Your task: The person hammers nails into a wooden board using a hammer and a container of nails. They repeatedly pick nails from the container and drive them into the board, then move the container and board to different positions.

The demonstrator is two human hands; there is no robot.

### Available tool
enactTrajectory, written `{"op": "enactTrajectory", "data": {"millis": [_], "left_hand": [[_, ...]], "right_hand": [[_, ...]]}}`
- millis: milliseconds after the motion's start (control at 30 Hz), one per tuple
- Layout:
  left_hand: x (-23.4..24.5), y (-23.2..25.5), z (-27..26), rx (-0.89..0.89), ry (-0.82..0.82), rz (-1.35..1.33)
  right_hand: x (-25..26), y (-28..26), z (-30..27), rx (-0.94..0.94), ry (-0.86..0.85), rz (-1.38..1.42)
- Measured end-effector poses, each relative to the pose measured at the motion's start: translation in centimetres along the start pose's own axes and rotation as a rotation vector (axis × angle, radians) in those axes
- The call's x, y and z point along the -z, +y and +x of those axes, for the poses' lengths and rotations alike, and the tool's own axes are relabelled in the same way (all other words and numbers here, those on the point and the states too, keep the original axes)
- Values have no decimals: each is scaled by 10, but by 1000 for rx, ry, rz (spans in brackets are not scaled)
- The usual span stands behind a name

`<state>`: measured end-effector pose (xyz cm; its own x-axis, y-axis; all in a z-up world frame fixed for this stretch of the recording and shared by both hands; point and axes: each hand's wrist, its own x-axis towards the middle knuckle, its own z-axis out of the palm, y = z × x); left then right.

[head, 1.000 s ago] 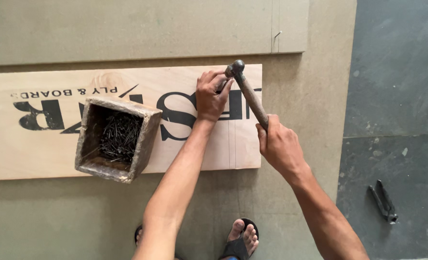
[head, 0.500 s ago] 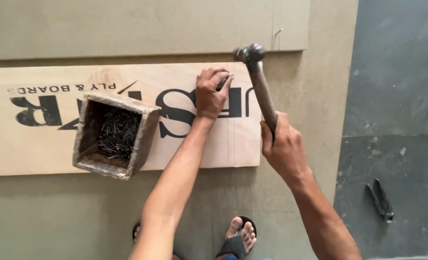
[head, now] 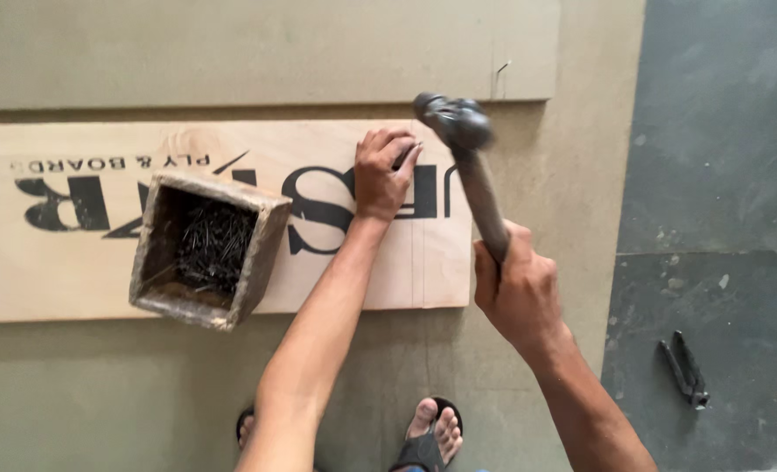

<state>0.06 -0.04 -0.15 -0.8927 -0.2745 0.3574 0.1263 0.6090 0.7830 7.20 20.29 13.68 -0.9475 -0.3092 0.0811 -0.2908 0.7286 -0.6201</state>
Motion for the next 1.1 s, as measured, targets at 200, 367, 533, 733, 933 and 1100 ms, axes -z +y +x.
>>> {"op": "enactTrajectory", "data": {"millis": [200, 367, 533, 733, 933, 1100], "left_hand": [[-2, -3, 0, 13, -12, 11], [-3, 1, -2, 13, -13, 14], [0, 1, 0, -3, 3, 8], [2, 1, -1, -11, -13, -10], [5, -2, -15, 35, -15, -41], [12, -2, -46, 34, -11, 56]], "right_hand": [[-12, 9, 23, -100, -203, -191], [-3, 13, 4, 38, -3, -39], [-17, 23, 1, 51, -15, -12], [-24, 36, 15, 27, -70, -132], [-6, 21, -3, 123, 95, 23], [-25, 30, 12, 74, -81, -145]]}}
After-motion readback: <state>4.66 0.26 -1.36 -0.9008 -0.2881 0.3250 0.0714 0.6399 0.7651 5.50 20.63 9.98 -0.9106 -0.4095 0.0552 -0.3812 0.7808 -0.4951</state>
